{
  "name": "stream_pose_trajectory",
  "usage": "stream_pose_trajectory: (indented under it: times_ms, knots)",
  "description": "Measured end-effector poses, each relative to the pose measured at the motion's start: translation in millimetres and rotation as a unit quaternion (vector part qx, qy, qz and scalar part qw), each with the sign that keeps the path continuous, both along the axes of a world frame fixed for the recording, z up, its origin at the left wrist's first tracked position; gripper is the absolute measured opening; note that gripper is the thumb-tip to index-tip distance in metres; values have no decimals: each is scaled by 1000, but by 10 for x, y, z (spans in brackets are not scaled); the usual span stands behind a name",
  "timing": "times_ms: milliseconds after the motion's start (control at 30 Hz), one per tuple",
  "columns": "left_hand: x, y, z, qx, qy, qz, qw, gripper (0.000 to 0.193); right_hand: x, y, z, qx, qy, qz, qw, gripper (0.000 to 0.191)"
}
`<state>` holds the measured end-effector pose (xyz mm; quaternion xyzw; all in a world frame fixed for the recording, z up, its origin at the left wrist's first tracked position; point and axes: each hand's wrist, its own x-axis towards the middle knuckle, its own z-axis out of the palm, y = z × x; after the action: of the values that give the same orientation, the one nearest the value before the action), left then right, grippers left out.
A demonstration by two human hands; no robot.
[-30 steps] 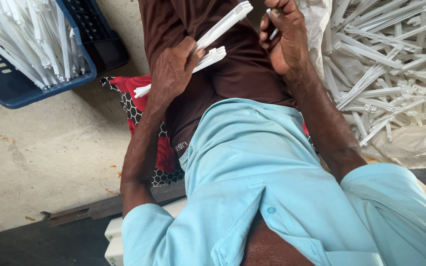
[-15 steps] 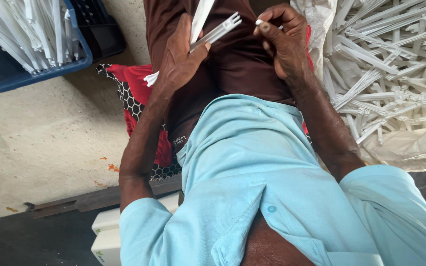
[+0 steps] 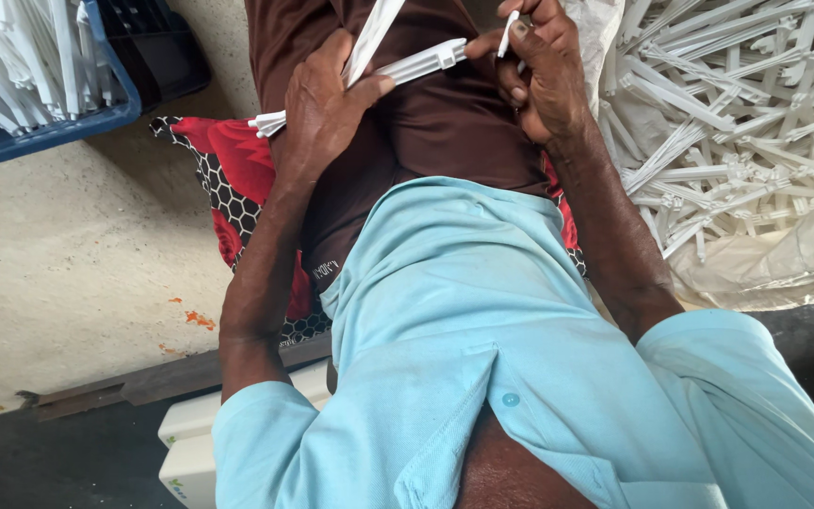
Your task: The person sits on the floor and repeatedly assembles small white plastic components by hand. They pick up a long plastic piece and a smaller connector, then fit them together before placing the assembled unit into a nearby blue basket.
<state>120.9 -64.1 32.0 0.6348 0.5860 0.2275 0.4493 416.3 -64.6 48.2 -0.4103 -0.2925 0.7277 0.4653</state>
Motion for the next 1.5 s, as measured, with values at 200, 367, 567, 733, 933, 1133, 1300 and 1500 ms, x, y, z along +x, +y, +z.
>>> stream_pose_trajectory:
  times_ms: [200,367,567,733,933,1133,1300,1500]
  knots:
    - [-97,88,50,-57,-139,-7,989,26,15,-4,-123,48,-20,-45,998,18]
    - [-80,184,-6,-108,-198,24,974,32,16,9,-263,79,-136,-56,986,15]
    - [-77,161,-95,-100,-199,22,975,33,-3,-19,-306,150,-241,-41,958,13]
    - [-82,137,-149,-78,-208,10,975,32,-46,-12,-272,141,-267,-31,953,12]
    - [-70,112,-187,-56,-227,6,972,33,-60,-11,-230,163,-260,-4,952,11]
    - [-68,108,-189,-46,-214,-1,976,31,-54,-14,-278,172,-295,7,940,14]
    - [-70,100,-178,-37,-194,-2,980,31,-13,-20,-383,192,-425,56,883,27]
    - [-70,85,-207,-29,-177,0,984,30,-29,32,-719,163,-411,89,893,47]
